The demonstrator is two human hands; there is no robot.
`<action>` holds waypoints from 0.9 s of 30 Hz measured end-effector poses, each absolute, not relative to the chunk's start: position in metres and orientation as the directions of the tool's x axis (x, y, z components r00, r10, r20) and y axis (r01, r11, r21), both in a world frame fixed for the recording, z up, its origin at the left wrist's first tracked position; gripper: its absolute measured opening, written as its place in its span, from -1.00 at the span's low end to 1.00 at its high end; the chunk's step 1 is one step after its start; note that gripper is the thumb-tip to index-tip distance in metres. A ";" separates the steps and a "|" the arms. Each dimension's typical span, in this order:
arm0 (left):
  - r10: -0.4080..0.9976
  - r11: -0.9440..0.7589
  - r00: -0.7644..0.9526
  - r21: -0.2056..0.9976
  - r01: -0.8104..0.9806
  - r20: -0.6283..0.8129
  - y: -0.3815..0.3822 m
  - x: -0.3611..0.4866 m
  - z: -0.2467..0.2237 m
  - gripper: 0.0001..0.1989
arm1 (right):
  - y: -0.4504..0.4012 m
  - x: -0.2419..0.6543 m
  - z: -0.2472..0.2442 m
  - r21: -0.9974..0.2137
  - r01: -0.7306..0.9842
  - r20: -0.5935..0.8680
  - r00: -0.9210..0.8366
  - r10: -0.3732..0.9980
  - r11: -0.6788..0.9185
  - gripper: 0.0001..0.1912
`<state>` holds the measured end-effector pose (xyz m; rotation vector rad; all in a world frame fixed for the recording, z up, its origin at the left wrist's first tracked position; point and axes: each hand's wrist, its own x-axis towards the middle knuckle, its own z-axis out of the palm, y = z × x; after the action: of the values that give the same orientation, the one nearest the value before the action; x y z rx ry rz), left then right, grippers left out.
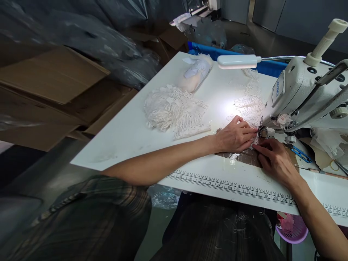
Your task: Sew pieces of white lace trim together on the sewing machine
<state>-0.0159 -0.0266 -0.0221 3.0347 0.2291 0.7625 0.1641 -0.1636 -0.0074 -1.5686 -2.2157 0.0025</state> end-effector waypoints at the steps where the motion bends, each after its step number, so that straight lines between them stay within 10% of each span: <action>1: 0.138 -0.990 0.868 0.032 0.140 0.476 -0.027 -0.016 -0.022 -0.71 | -0.164 0.164 -0.008 -0.235 0.902 0.341 -0.272 0.900 0.361 -0.63; 27: 0.109 -0.988 0.833 -0.033 0.151 0.543 -0.030 -0.015 -0.024 -0.75 | -0.161 0.165 -0.005 -0.224 0.918 0.321 -0.248 0.914 0.328 -0.65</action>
<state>-0.0147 -0.0297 -0.0236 3.0784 0.2183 0.9048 0.1655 -0.1612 -0.0049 -1.6209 -2.2085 -0.0137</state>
